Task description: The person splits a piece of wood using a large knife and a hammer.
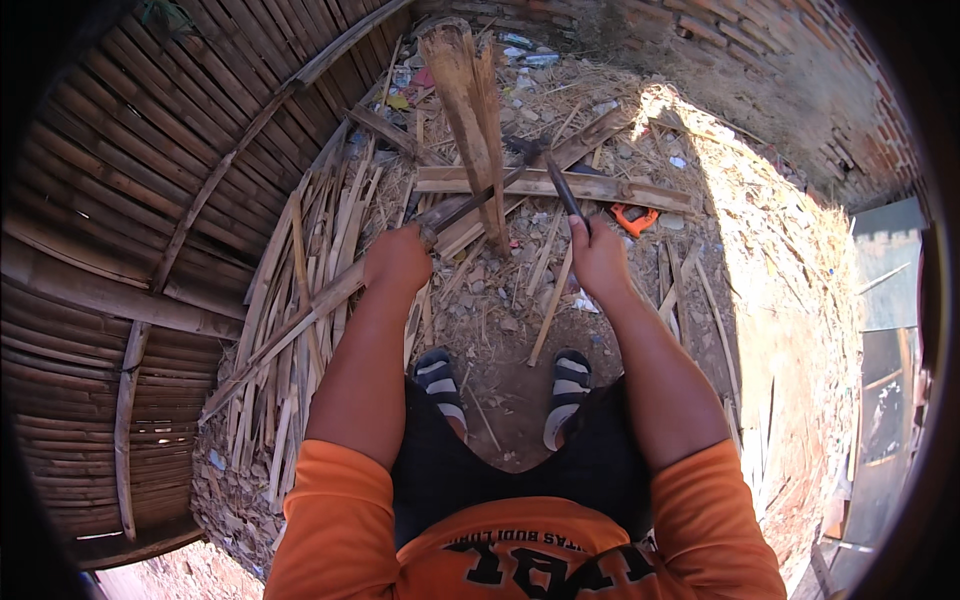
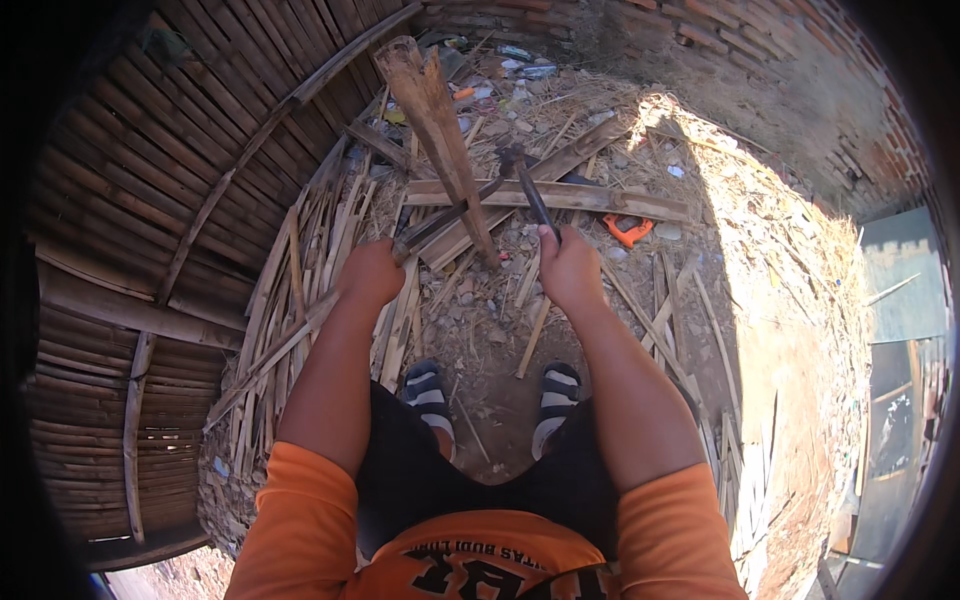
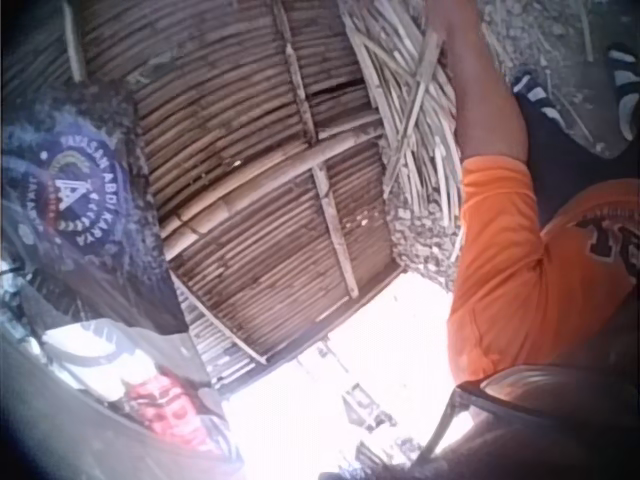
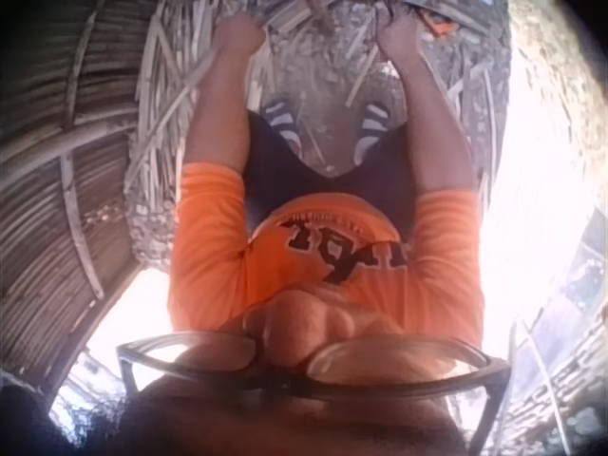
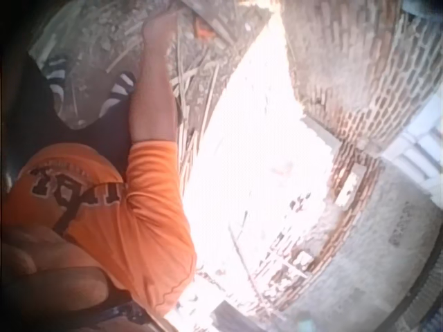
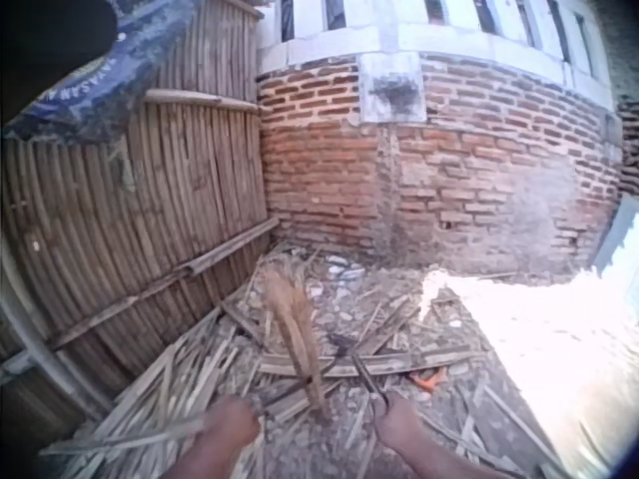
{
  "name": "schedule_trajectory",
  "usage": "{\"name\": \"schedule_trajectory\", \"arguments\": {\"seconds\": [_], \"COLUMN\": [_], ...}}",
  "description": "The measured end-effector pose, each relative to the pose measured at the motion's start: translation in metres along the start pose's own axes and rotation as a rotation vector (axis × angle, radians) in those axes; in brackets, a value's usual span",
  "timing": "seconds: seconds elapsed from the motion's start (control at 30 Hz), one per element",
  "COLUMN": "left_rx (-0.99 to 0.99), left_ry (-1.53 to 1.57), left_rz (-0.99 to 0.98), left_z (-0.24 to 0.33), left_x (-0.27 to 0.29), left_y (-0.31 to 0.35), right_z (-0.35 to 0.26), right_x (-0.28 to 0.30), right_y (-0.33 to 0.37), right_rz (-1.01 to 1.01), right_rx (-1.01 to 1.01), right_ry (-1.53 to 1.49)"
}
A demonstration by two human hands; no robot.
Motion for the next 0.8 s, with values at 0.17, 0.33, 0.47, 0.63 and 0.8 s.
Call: {"name": "schedule_trajectory", "arguments": {"seconds": [0.17, 0.33, 0.47, 0.63, 0.8], "left_rx": [0.002, -0.014, -0.014, 0.0, -0.007], "left_ry": [0.032, 0.003, 0.045, 0.049, 0.054], "left_rz": [-0.004, 0.009, 0.016, 0.011, 0.005], "left_z": [0.001, 0.007, -0.001, -0.001, -0.002], "left_x": [0.001, 0.0, -0.007, -0.007, -0.004], "left_y": [0.004, 0.004, 0.0, -0.002, 0.0], "right_z": [-0.04, 0.014, -0.012, -0.002, 0.028], "right_x": [0.036, -0.021, 0.016, -0.001, -0.022], "right_y": [-0.002, 0.015, -0.001, 0.01, 0.004], "right_rz": [0.129, -0.102, 0.052, 0.028, -0.098], "right_rx": [0.029, -0.055, -0.002, -0.03, -0.069], "right_ry": [-0.26, 0.018, -0.066, -0.094, 0.05]}}
Point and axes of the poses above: each hand's wrist, its own y-axis away from the middle knuckle, its own x-axis out of the back of the hand, z = x × y, the point moved 7 cm from there along -y, towards the middle knuckle, and after that the axes turned 3 degrees about -z, right-handed, at the moved point
